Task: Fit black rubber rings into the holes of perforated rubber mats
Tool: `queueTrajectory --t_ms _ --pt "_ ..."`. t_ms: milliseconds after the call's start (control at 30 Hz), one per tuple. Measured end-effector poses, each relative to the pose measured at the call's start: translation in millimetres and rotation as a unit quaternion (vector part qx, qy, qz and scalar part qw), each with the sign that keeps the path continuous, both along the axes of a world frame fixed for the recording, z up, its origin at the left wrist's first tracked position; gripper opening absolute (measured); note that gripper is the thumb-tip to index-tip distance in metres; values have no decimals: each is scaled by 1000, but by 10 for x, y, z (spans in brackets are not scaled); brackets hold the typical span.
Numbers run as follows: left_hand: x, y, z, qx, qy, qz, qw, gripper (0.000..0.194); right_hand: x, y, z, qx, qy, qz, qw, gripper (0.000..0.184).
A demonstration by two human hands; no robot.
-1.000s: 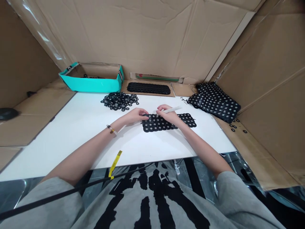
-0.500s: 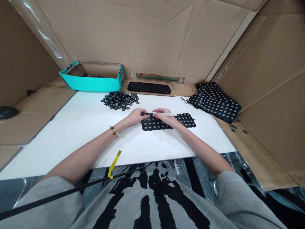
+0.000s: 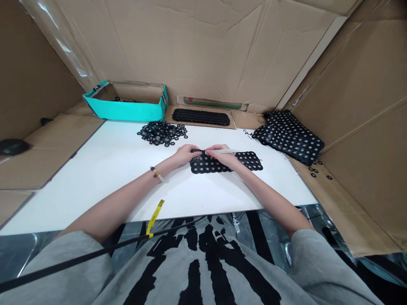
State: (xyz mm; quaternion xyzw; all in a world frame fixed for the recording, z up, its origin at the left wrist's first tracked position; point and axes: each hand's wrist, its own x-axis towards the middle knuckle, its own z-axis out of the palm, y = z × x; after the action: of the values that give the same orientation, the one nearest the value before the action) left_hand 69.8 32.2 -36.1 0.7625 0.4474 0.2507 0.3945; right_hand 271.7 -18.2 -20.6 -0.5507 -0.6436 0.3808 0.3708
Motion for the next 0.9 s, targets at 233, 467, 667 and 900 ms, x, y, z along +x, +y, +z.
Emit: queueTrajectory --t_ms 233,467,667,900 --pt "12 -10 -9 -17 -42 15 999 34 -8 63 -70 -33 -4 -56 998 21" --pt "14 -12 2 -44 -70 1 997 35 -14 65 -124 11 16 -38 999 22" --pt "-7 6 55 -124 -114 -47 984 35 -101 -17 -97 95 -53 -26 994 15" --pt "-64 11 163 -176 -97 -97 975 37 -192 -23 -121 130 -98 -28 986 16"
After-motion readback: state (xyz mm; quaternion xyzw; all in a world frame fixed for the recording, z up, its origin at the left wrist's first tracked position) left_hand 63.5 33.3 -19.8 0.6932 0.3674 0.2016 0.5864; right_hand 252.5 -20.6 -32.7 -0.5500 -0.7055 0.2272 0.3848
